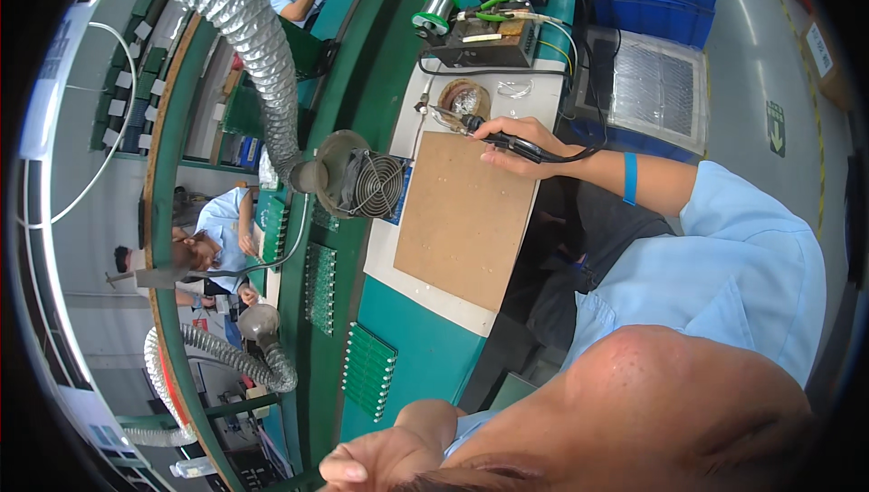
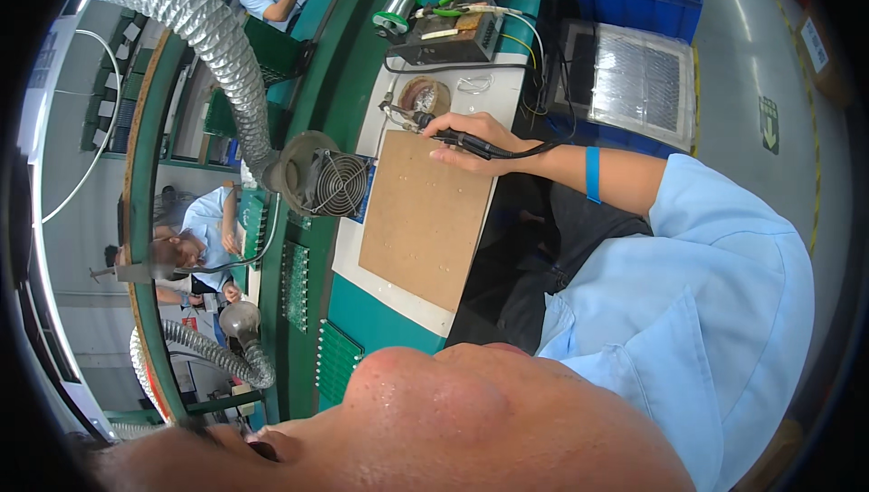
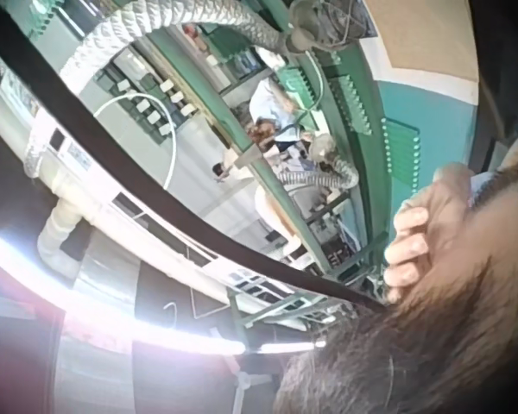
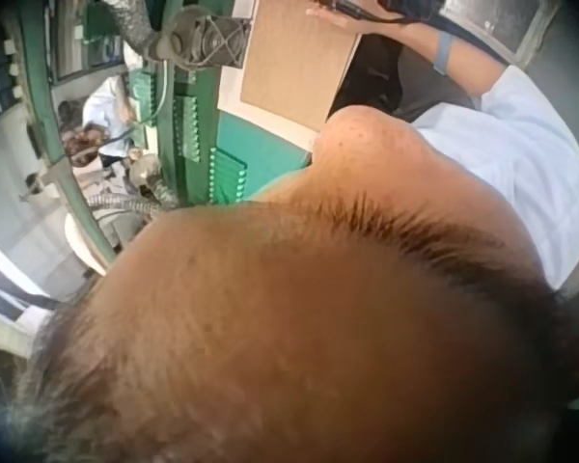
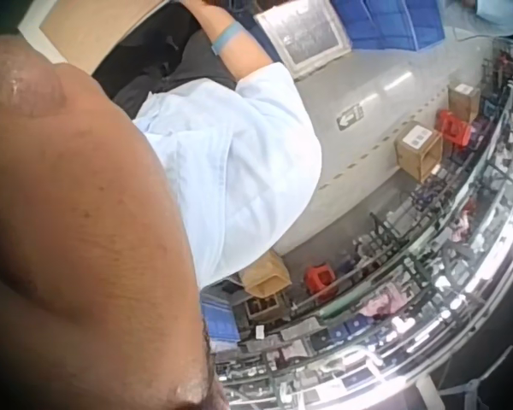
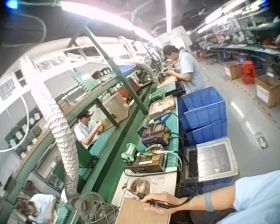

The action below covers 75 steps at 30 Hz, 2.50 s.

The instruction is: Soldering components onto printed circuit boards at a workstation.

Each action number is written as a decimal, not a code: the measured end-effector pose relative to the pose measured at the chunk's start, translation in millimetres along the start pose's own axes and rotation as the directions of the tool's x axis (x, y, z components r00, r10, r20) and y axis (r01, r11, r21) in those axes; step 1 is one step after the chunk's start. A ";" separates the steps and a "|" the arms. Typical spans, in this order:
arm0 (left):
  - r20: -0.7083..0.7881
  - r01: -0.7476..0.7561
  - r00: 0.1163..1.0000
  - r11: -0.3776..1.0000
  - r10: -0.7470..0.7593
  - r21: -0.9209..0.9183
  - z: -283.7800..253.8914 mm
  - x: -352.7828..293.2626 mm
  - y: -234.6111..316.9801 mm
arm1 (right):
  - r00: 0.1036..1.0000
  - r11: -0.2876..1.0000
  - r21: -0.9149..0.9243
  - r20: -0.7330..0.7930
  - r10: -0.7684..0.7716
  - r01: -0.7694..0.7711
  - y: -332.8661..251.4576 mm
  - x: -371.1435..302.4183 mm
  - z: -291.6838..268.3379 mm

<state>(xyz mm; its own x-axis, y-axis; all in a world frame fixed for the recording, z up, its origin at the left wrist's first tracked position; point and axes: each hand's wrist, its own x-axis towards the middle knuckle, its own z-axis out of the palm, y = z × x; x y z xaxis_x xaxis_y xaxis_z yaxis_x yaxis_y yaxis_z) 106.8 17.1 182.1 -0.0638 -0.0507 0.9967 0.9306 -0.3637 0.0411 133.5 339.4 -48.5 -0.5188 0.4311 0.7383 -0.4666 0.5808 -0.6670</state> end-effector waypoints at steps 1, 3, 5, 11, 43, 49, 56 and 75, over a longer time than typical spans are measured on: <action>-0.028 -0.021 0.999 0.998 0.019 -0.052 2.7 4.2 3.6 | 1.000 1.000 0.005 0.000 0.000 0.000 -0.3 0.9 1.0; -0.083 -0.065 0.995 0.985 0.053 -0.157 8.1 12.4 13.4 | 1.000 1.000 0.016 0.000 0.003 -0.003 -1.5 2.3 3.2; -0.049 0.032 0.999 0.976 -0.022 0.217 -12.7 -0.2 16.2 | 1.000 0.999 0.040 0.018 -0.002 0.001 0.5 6.0 9.6; -0.381 0.634 0.764 0.716 -0.521 0.291 20.0 -55.5 17.7 | 0.997 0.998 0.028 0.056 0.048 -0.049 1.9 4.3 -1.8; -0.418 0.675 0.554 0.094 -0.720 0.732 -44.1 -232.5 7.1 | 0.950 0.909 0.281 0.137 0.280 -0.308 3.1 -6.6 -7.8; -0.406 0.651 0.549 0.070 -0.730 0.756 -53.4 -242.9 10.2 | 0.950 0.921 0.267 -0.048 0.307 -0.284 18.6 -13.3 -0.3; -0.274 0.595 0.583 0.172 -0.765 0.785 -34.8 -234.7 2.4 | 0.848 0.833 0.314 -0.134 0.514 -0.455 1.4 1.9 -28.1; -0.266 0.535 0.627 0.156 -0.732 0.830 -43.8 -238.3 13.3 | 0.532 0.151 0.848 0.171 0.829 -0.508 13.4 31.3 9.1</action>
<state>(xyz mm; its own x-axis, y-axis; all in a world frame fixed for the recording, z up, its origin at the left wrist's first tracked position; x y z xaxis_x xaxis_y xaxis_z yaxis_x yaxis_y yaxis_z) 118.6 -16.3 -58.0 -0.8175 -0.0130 0.5758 0.4105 0.6880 0.5984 104.5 354.4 -35.2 -0.7857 0.5927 -0.1773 -0.4143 -0.7170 -0.5606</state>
